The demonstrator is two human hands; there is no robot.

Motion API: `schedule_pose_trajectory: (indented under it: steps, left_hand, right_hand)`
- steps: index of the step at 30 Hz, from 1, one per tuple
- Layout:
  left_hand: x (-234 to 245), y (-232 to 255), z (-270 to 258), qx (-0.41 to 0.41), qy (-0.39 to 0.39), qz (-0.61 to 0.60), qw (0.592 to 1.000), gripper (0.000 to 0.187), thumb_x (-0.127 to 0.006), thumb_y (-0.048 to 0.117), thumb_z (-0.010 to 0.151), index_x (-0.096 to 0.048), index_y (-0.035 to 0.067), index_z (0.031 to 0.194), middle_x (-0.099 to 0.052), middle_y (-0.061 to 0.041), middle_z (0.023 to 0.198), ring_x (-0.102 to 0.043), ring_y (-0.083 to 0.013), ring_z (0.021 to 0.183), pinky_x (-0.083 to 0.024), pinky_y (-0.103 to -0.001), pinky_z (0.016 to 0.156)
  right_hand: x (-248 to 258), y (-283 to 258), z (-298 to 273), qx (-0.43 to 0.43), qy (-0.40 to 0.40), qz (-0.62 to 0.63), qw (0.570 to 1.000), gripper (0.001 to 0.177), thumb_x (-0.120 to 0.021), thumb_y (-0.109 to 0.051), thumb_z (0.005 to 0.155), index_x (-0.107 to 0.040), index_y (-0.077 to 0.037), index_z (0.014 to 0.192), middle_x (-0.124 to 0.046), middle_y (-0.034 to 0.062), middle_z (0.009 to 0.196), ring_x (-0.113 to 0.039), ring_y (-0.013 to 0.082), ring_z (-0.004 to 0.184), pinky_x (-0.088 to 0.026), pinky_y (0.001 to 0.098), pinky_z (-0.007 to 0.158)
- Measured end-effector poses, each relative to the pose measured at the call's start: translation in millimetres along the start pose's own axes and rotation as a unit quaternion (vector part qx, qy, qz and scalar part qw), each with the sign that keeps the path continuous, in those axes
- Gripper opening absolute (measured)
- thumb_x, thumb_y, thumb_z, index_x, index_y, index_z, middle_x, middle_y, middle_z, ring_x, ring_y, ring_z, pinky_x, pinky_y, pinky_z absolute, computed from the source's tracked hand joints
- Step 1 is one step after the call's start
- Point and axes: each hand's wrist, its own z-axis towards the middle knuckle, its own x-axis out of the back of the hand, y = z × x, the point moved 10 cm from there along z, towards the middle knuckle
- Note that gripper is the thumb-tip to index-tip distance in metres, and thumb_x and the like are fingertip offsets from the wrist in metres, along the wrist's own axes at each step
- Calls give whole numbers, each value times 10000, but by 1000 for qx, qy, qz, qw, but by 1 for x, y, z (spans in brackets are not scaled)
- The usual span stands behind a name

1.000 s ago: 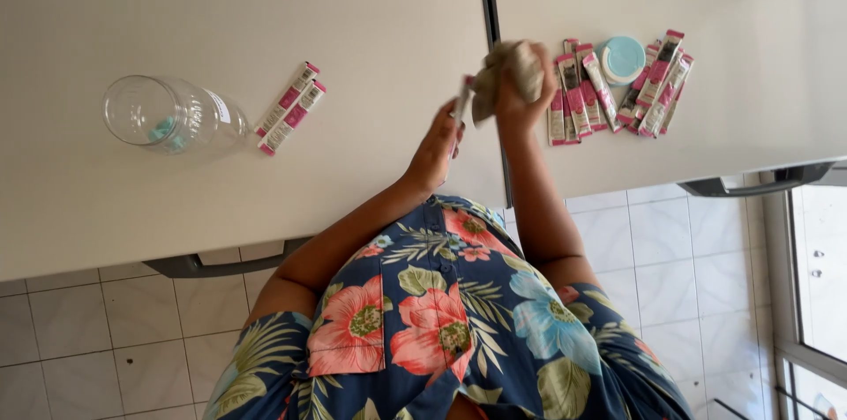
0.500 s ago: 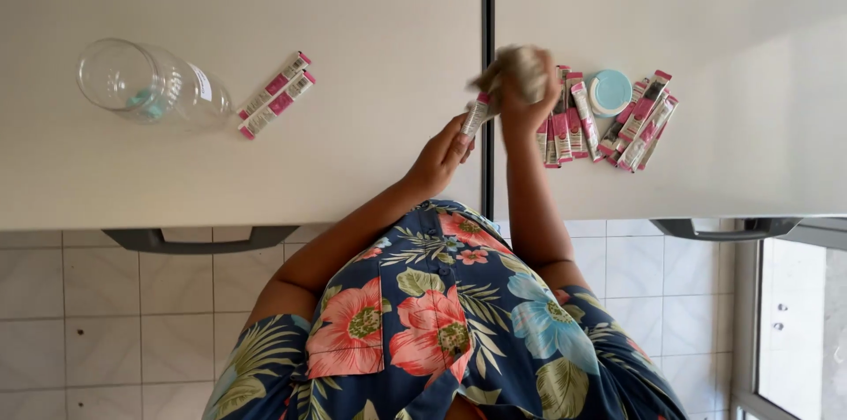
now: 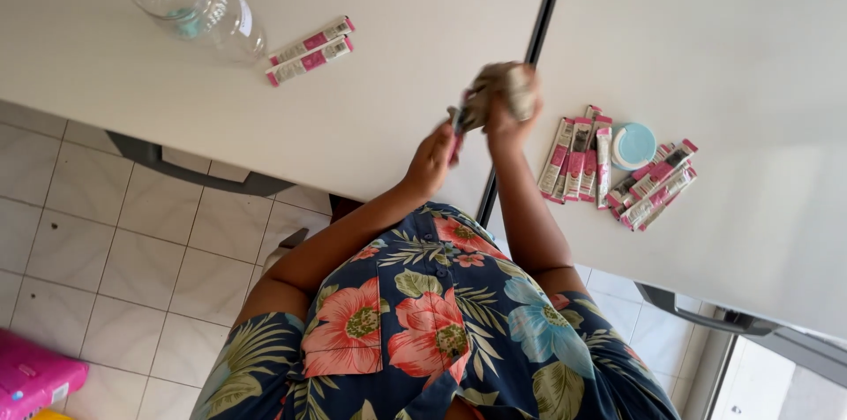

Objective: The person is organizing small pink sachets into a clear plastic jar on a white table.

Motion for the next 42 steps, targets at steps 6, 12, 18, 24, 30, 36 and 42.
schedule_pose_trajectory:
  steps: [6,12,18,24,30,36,42]
  left_hand:
    - [64,132,-2,-99,224,-58,968,526,-237,487,1116,-512,118,1369,-427,42,894,-425,-25,737,-402,-160,694]
    - [33,-20,4,-27,120,54,991,499,-327,538,1104,-580,139,944,-554,-34,690,-572,-193,626,-445,-328,583]
    - [102,106,-20,-37,289,-76,953,490,-285,521,1094,-584,147,992,-552,62,768,-511,-42,614,-380,-170,552]
    - [144,77,-22,-115,142,101,978,438,-485,424,1105,-575,165,1446,-574,7,912,-540,-87,757,-450,-238,655]
    - [170,82,-30,-92,29,135,986,683,-704,183,987,-328,66,1545,-595,-64,925,-516,-131,610,-422,-251,497]
    - [218,83,-44,-77,16,130,988,524,-675,245,1015,-439,74,1450,-690,-57,997,-655,-156,772,-472,-268,590]
    - [364,130,-60,-167,347,277,880,1127,-980,226,655,-276,5,1507,-337,-248,1435,-377,-475,1333,-243,-577,1183]
  right_hand:
    - [-107,-58,-103,-9,-355,36,934,188,-817,-157,768,-699,-31,844,-700,141,773,-615,286,672,-512,443,694]
    - [-71,-62,-35,34,-193,-42,980,103,-695,30,852,-627,-2,923,-668,174,866,-657,259,834,-493,401,854]
    - [-135,-54,-119,-25,-437,31,898,254,-848,-220,736,-743,-37,877,-708,134,776,-651,305,696,-541,407,715]
    - [-132,-15,-84,33,-422,-344,838,681,-840,-391,833,-588,-83,1387,-539,172,1343,-562,422,1136,-463,594,1008]
    - [-195,-65,-117,-4,-476,-177,861,831,-782,-321,890,-409,11,1554,-570,256,1380,-503,453,1337,-342,583,1141]
    - [-224,-16,-132,-144,-393,-97,903,204,-828,-7,846,-702,39,999,-635,103,883,-671,179,799,-578,327,809]
    - [-220,17,-124,-233,-312,-138,911,144,-707,-43,990,-635,42,1081,-671,119,809,-710,174,697,-625,315,679]
